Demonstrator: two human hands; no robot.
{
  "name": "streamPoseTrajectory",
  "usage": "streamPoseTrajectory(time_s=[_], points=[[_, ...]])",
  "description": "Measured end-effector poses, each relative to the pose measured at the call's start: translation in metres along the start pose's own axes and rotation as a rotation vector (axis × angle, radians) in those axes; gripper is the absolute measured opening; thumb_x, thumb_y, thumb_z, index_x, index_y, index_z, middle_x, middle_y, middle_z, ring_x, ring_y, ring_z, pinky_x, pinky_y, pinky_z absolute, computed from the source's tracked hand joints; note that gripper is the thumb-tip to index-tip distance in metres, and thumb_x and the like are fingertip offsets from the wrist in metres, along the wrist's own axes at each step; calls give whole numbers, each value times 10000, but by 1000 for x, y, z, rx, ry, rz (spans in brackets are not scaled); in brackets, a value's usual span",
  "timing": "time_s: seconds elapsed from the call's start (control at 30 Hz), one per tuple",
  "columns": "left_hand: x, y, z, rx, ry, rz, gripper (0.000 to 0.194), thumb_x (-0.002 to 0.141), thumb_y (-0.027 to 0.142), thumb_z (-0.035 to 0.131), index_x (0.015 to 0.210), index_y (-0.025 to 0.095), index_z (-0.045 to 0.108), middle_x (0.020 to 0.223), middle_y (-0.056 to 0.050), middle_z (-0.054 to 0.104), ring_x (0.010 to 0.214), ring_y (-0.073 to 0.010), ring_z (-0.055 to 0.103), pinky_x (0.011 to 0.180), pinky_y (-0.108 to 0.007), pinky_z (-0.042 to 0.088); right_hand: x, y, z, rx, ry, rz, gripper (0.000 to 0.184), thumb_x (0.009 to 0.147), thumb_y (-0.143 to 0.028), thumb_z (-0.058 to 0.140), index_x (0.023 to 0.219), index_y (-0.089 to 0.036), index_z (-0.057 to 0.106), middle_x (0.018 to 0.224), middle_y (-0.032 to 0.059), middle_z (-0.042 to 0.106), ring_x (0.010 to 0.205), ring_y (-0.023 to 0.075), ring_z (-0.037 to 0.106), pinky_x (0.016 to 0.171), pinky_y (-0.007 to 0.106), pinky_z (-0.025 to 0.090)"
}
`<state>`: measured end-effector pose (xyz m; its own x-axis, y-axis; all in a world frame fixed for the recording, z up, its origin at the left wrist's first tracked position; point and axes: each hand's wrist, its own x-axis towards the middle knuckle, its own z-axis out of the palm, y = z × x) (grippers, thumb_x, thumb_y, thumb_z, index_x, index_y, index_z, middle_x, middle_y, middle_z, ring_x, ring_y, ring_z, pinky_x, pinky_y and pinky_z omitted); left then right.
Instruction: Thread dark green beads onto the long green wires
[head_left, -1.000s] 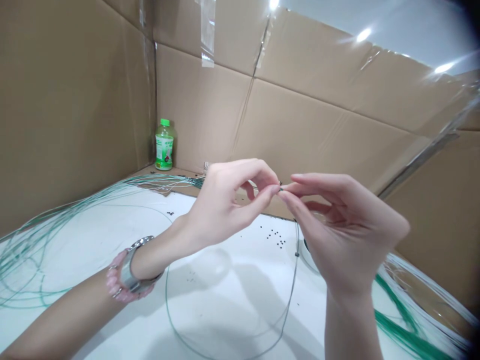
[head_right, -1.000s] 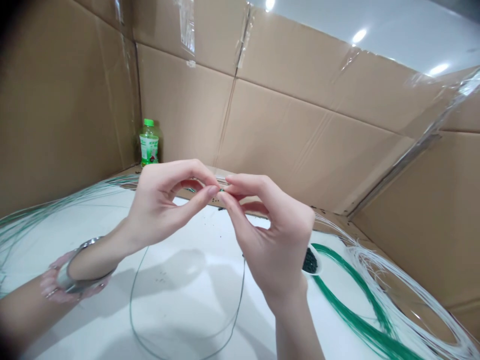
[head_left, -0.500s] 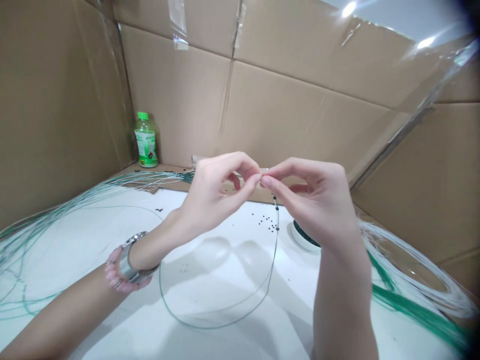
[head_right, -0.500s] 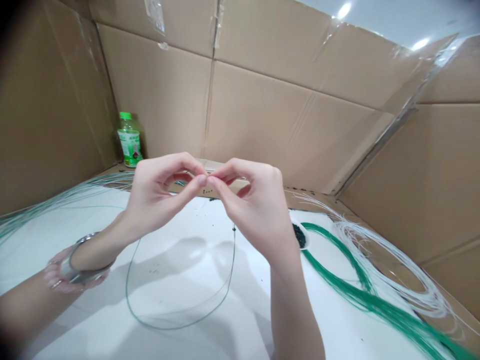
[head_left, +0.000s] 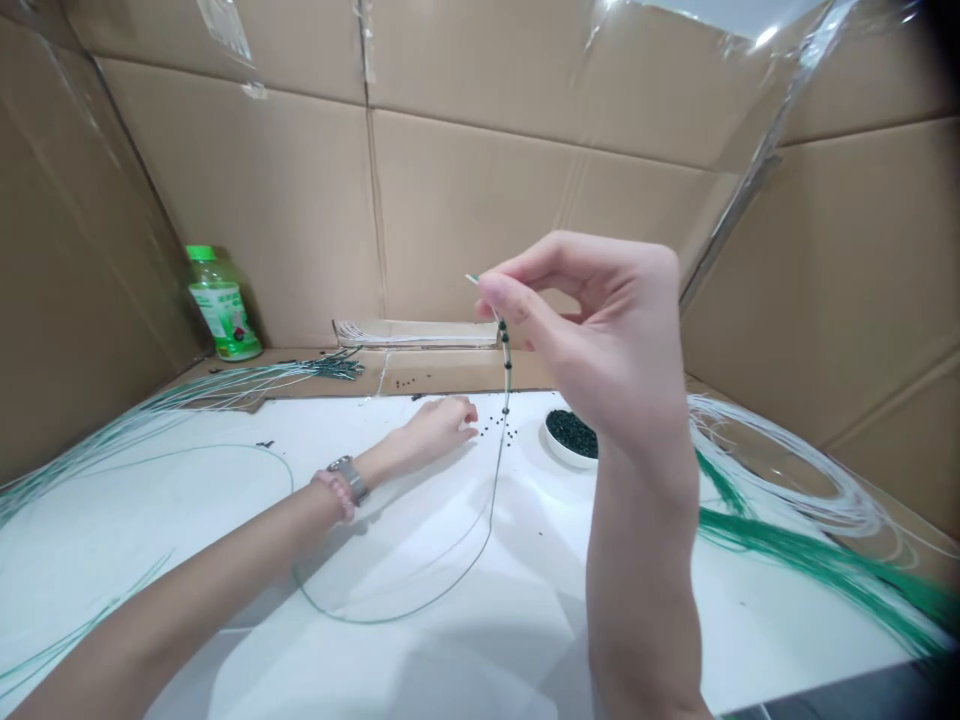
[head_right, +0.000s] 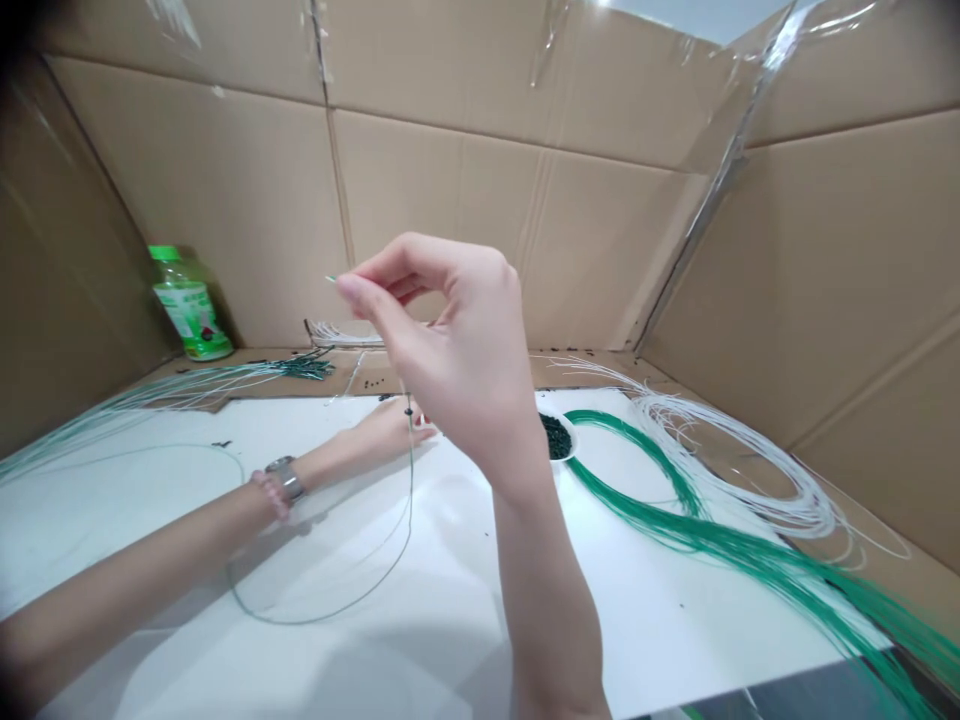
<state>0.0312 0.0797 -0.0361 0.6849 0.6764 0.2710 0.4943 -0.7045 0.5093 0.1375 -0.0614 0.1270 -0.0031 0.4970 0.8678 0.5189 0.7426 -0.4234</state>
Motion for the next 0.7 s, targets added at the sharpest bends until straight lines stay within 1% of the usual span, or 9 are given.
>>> streamPoseTrajectory(time_s=[0.07, 0.17, 0.27, 0.37, 0.47, 0.53, 0.6, 0.63, 0.7], points=[[2, -9, 20, 54, -74, -51, 248, 872, 330, 584, 994, 116, 610, 960, -63, 637, 842, -164, 619, 769, -355, 533, 0, -1, -3, 3, 5, -5, 174, 814, -185, 644, 644, -214, 621, 625, -62, 649, 613, 75, 638, 506, 164, 516], [9, -17, 37, 82, -124, -92, 297, 893, 333, 554, 1108, 129, 573, 1085, -82, 607, 941, -188, 609, 817, -389, 533, 2, -1, -6, 29, 23, -31, 198, 833, -156, 626, 649, -228, 618, 634, -71, 654, 604, 65, 634, 475, 160, 518], [17, -21, 44, 68, -131, -104, 321, 896, 330, 549, 1155, 140, 555, 1150, -94, 585, 992, -203, 598, 846, -408, 527, 3, -1, -8, 27, 21, -39, 235, 834, -126, 625, 633, -247, 611, 631, -76, 655, 590, 68, 629, 434, 178, 507], [20, -23, 49, 42, -116, -115, 312, 898, 330, 546, 1146, 141, 561, 1145, -92, 589, 990, -202, 598, 850, -408, 525, 3, -3, -8, 30, 1, -12, 196, 833, -152, 634, 656, -235, 624, 645, -60, 660, 589, 80, 628, 444, 198, 504], [18, -21, 53, -8, -86, -121, 303, 899, 330, 544, 1134, 139, 566, 1129, -90, 595, 979, -197, 601, 844, -403, 527, 0, -3, -5, 49, 23, -2, 163, 828, -186, 644, 669, -222, 633, 626, -51, 652, 561, 82, 617, 447, 201, 484], [16, -16, 53, -64, -60, -119, 298, 899, 329, 545, 1125, 136, 569, 1111, -87, 601, 958, -191, 606, 829, -393, 532, -1, -1, -3, 64, 40, -10, 157, 822, -198, 647, 666, -216, 635, 617, -52, 649, 562, 84, 616, 425, 194, 455], [14, -8, 46, -143, -21, -106, 286, 899, 333, 545, 1099, 130, 577, 1068, -78, 613, 913, -177, 615, 796, -371, 540, -2, 1, -1, 68, 37, -13, 145, 814, -193, 649, 671, -210, 642, 616, -49, 646, 559, 87, 612, 391, 183, 425], [13, -3, 40, -191, 6, -95, 274, 897, 336, 549, 1066, 124, 588, 1025, -68, 624, 877, -167, 620, 775, -357, 543, -2, 2, 0, 59, 38, -8, 138, 811, -185, 648, 675, -207, 646, 614, -46, 643, 549, 86, 605, 378, 179, 417], [10, 8, 20, -305, 82, -67, 253, 878, 345, 575, 945, 105, 622, 886, -44, 646, 788, -151, 625, 725, -325, 538, -1, 3, 2, 33, 51, -2, 126, 798, -163, 655, 680, -205, 653, 609, -41, 640, 513, 79, 582, 364, 170, 419]])
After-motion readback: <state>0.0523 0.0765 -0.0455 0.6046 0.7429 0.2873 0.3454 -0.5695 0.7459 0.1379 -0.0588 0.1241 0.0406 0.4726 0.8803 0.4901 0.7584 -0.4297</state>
